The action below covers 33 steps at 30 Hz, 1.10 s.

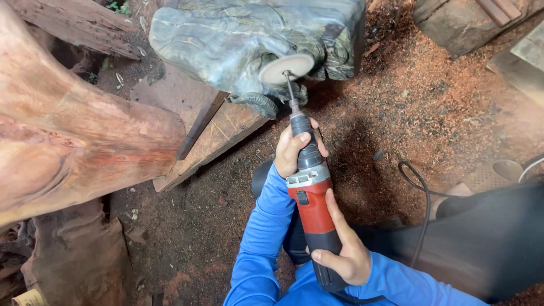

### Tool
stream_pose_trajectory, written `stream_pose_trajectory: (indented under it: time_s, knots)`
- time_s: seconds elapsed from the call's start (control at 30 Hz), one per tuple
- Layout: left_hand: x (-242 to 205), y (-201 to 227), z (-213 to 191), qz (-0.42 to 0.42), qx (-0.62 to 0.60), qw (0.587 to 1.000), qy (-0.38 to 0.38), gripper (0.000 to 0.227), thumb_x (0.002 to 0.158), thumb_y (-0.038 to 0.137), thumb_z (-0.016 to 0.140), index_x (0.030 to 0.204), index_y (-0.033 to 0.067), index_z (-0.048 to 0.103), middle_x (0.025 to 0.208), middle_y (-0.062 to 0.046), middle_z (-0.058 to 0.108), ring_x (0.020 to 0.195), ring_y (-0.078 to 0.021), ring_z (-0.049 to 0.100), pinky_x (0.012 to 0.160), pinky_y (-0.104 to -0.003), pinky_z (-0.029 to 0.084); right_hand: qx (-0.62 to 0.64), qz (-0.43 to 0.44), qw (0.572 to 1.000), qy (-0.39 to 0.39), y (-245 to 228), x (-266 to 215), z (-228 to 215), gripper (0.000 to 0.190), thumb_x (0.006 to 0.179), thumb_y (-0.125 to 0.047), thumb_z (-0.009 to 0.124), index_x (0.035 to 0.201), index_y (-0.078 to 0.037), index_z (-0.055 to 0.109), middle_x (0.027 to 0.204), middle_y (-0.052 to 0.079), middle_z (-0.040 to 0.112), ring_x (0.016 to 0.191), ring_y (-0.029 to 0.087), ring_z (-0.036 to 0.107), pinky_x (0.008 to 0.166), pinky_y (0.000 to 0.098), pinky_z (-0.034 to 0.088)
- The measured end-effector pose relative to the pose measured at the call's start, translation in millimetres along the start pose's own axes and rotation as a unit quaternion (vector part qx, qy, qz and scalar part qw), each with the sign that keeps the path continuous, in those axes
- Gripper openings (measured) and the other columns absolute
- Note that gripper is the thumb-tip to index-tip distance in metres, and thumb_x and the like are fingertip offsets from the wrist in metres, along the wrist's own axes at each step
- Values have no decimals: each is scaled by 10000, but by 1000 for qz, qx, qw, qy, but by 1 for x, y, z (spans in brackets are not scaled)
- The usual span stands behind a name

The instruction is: A person sitting on the floor of a workshop uses a handheld rotary tool with a buffing wheel to polish the surface of a large wooden sculpture.

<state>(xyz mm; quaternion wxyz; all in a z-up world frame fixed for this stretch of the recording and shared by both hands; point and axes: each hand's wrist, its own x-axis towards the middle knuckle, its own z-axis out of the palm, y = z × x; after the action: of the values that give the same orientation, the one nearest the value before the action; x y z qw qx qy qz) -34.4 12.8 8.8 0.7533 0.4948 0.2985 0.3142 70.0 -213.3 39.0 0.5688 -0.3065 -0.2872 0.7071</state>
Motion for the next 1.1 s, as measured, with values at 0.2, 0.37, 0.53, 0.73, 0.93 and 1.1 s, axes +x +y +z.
stream_pose_trajectory:
  time_s: [0.2, 0.37, 0.53, 0.73, 0.93, 1.1]
  knots:
    - [1, -13, -4, -76, 60, 995, -37, 339, 977, 183, 560, 1262, 10, 497, 796, -188, 715, 647, -258, 711, 561, -289, 581, 29, -50, 998, 23, 27, -3, 15, 1120, 785, -66, 625, 1624, -114, -116, 1292, 237, 622, 834, 231, 709, 735, 341, 597]
    - [7, -14, -13, -123, 39, 990, -58, 349, 897, 94, 683, 1194, -10, 532, 932, -134, 650, 680, -240, 727, 604, -290, 603, 75, -45, 995, 50, 37, 8, 35, 1158, 806, -89, 616, 1592, -190, -229, 1449, 291, 456, 884, 283, 721, 685, 374, 646]
    - [9, -4, -23, -140, 66, 985, -78, 339, 900, 92, 651, 1197, -39, 553, 794, -162, 702, 647, -238, 716, 595, -290, 601, 21, -43, 997, 66, 51, 17, 41, 1145, 824, -33, 610, 1588, -177, -232, 1490, 260, 437, 1011, 299, 732, 764, 366, 653]
    - [15, -8, -26, -119, 106, 984, -80, 287, 885, 41, 702, 1136, -24, 580, 788, -185, 687, 667, -249, 735, 623, -317, 602, 42, -103, 989, 98, 73, 31, 38, 1178, 817, -5, 653, 1604, -172, -208, 1178, 255, 610, 837, 325, 764, 617, 406, 682]
    - [13, -3, -27, -93, 148, 981, -78, 279, 892, 27, 749, 1114, -39, 594, 721, -241, 713, 668, -292, 762, 648, -354, 609, 44, -154, 980, 115, 87, 36, 36, 1294, 810, -79, 809, 1605, -161, -209, 1004, 272, 697, 787, 336, 782, 579, 440, 717]
    - [13, -5, -29, -65, 138, 985, -77, 279, 884, -7, 746, 1118, -42, 598, 715, -230, 705, 674, -291, 762, 657, -348, 612, 76, -157, 977, 126, 99, 36, 31, 1299, 791, -49, 821, 1618, -163, -174, 1058, 262, 670, 800, 343, 775, 602, 426, 720]
